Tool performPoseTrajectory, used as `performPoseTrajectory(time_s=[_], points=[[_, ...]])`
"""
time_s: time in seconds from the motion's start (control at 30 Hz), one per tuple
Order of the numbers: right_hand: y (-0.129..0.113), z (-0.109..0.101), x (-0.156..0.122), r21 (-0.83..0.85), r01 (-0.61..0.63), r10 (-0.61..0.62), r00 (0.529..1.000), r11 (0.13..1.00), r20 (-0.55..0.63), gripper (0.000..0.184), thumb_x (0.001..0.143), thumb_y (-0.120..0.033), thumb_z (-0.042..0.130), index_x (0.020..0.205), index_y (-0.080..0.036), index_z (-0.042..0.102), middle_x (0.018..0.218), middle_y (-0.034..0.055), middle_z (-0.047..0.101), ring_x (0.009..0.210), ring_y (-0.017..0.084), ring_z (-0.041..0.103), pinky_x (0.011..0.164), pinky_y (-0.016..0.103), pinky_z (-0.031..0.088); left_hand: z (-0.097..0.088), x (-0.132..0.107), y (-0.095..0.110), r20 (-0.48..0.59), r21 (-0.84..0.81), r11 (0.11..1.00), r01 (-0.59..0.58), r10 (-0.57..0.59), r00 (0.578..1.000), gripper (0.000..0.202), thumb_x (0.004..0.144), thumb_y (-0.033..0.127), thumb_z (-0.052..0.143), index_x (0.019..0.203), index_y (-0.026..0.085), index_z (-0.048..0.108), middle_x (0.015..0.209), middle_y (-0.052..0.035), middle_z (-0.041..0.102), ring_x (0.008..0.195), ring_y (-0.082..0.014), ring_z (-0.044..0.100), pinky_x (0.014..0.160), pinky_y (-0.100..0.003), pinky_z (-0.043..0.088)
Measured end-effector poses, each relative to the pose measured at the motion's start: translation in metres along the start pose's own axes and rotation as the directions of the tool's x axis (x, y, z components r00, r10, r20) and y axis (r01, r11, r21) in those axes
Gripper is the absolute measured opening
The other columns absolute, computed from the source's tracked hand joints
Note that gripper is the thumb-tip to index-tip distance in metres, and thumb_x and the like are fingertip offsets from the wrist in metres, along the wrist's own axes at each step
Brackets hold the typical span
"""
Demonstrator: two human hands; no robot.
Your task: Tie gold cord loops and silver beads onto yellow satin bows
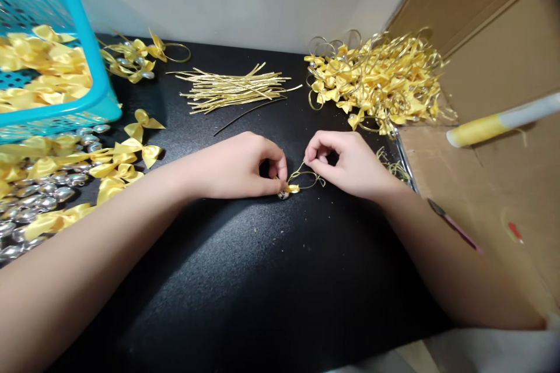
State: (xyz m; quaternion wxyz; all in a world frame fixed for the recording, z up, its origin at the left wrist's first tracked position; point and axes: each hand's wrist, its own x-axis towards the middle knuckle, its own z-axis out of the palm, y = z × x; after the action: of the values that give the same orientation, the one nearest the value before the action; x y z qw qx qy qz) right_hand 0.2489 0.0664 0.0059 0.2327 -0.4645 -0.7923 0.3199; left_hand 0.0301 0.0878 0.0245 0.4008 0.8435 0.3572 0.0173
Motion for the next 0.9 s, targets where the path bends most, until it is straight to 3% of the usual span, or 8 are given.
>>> performPoseTrajectory(time_s=[0.4,0.57,0.73,0.9], points=[[0.0,-0.002,-0.001,-0.009,-0.017,0.018,0.998,1.0,0.057,0.005,0.076,-0.011,0.06,0.073,-0.015,0.061,0.066,-0.0015,0.059,0.057,0.008,0.047,0.057,0.022,0.038,0.003,0.001,-0.002,0.034,0.003,0.985,-0.175,0.175,0.984,0.009,0.08,0.021,0.066,0.076,0.021,0.075,0.076,0.0015,0.072,0.071,-0.0128,0.064,0.066,-0.022,0.043],[0.0,-0.005,-0.001,-0.008,-0.033,0.033,0.995,0.999,0.094,0.005,0.077,-0.012,0.06,0.074,-0.016,0.062,0.063,-0.003,0.056,0.057,0.008,0.045,0.058,0.022,0.037,-0.002,0.002,-0.006,0.005,-0.08,0.961,-0.266,0.267,0.964,0.011,0.083,0.023,0.066,0.078,0.022,0.076,0.076,0.0002,0.072,0.075,-0.0133,0.063,0.071,-0.022,0.044],[-0.001,-0.012,-0.001,0.06,-0.057,0.049,0.99,0.997,0.131,0.002,0.077,-0.014,0.062,0.075,-0.015,0.061,0.067,-0.0019,0.058,0.06,0.008,0.046,0.059,0.023,0.038,-0.007,0.001,-0.019,-0.099,-0.167,0.958,-0.235,0.22,0.97,0.01,0.082,0.028,0.069,0.081,0.02,0.076,0.081,-0.002,0.073,0.074,-0.0131,0.062,0.069,-0.023,0.045],[-0.003,-0.016,-0.002,0.13,-0.061,0.039,0.986,0.99,0.165,0.003,0.076,-0.012,0.061,0.075,-0.015,0.061,0.071,-0.0013,0.06,0.061,0.008,0.047,0.059,0.022,0.039,-0.008,0.002,-0.03,-0.152,-0.115,0.969,-0.218,0.2,0.968,0.012,0.082,0.031,0.069,0.081,0.02,0.075,0.083,-0.0018,0.074,0.08,-0.014,0.063,0.078,-0.025,0.046]])
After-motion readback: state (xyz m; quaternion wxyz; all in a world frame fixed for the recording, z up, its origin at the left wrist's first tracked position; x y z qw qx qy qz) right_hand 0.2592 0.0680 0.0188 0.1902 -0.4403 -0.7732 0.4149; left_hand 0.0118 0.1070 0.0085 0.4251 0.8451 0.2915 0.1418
